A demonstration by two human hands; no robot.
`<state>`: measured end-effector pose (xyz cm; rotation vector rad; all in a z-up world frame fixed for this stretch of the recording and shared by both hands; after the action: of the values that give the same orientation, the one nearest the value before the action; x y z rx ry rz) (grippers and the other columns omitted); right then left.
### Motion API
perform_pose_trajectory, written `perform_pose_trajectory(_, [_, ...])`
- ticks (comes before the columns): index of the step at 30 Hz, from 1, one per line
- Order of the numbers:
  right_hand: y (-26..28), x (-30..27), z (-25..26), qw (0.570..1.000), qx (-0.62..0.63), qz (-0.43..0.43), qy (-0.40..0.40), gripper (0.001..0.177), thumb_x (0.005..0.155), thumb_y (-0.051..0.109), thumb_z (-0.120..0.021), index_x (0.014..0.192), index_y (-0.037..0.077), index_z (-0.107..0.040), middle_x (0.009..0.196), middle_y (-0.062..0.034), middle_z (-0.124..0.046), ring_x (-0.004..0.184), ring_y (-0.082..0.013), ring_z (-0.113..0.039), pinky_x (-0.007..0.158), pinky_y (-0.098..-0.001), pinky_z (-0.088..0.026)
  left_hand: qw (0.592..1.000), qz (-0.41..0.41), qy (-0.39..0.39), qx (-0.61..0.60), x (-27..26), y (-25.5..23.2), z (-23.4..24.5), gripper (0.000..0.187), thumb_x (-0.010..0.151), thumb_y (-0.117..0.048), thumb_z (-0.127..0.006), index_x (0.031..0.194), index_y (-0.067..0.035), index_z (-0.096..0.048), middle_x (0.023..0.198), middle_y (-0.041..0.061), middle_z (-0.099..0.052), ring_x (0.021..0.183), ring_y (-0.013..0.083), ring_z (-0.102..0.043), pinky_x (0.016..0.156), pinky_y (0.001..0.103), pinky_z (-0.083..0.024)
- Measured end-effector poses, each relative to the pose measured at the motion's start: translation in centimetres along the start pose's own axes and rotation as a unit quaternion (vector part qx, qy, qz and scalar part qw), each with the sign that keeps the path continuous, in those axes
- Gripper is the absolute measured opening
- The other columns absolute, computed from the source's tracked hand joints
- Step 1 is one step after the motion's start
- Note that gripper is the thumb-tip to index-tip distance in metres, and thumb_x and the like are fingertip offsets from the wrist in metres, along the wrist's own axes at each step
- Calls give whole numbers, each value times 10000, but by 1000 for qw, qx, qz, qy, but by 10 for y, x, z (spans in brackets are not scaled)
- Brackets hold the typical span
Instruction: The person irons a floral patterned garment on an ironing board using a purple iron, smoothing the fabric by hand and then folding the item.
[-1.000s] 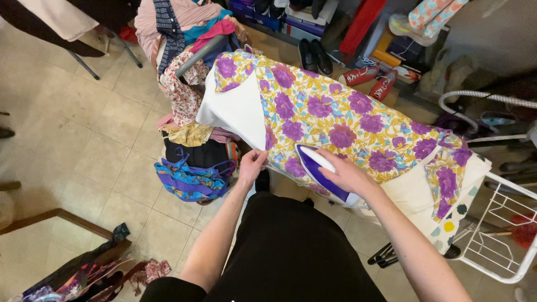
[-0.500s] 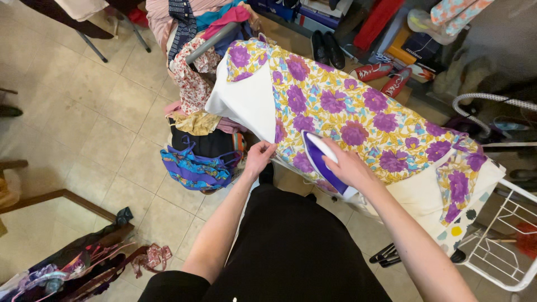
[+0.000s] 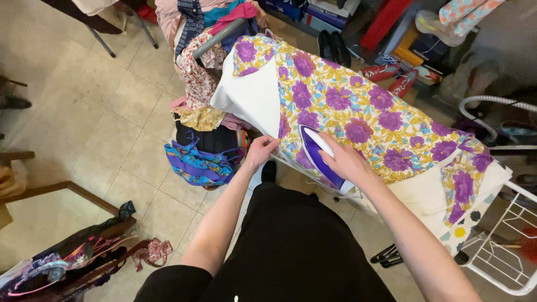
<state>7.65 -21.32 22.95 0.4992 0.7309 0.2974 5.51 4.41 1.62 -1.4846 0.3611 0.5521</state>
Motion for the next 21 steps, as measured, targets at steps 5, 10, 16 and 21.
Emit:
perform_pose_trajectory(5, [3,-4,0,995,-26,-17,93,569,1033,337,-499,1578,401,-349,1416,-272,-575,1125,-404,-678,881,-399,-618,999,-2,8,36,1,2,5,213,896,-342,-788,877,-131,-771,756,50,-734,717,119,-693,586,231,-577])
perform_pose_trajectory(10, [-4,-12,-2,999,-4,5,52,567,1009,398,-485,1559,351,-357,1444,-285,-538,1222,-541,-570,1013,-603,-514,995,-21,91,-24,-20,12,-5,231,874,-97,-663,1092,-134,-729,1033,39,-720,994,148,-617,874,283,-517])
perform_pose_trajectory(16, [-6,-12,-1,999,10,6,34,576,1018,380,-503,1569,285,-364,1474,-257,-521,1242,-534,-556,1016,-611,-510,989,-24,141,-34,-18,73,-28,311,746,-131,-892,986,-144,-695,1012,-15,-672,971,105,-605,913,274,-524])
perform_pose_trajectory(21, [3,-17,3,1000,20,-5,15,564,1014,362,-517,1558,286,-389,1456,-238,-550,1251,-510,-567,1013,-586,-516,990,-14,134,-44,-44,56,-38,228,786,-207,-901,919,-92,-755,868,3,-690,843,83,-596,751,227,-514])
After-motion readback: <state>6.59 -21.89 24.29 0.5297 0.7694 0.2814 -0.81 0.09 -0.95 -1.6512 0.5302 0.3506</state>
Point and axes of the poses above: each hand's wrist, its own x-axis towards the middle knuckle, its own z-axis out of the back of the hand, y = z × x, the point moved 1 cm from there along x, towards the middle knuckle
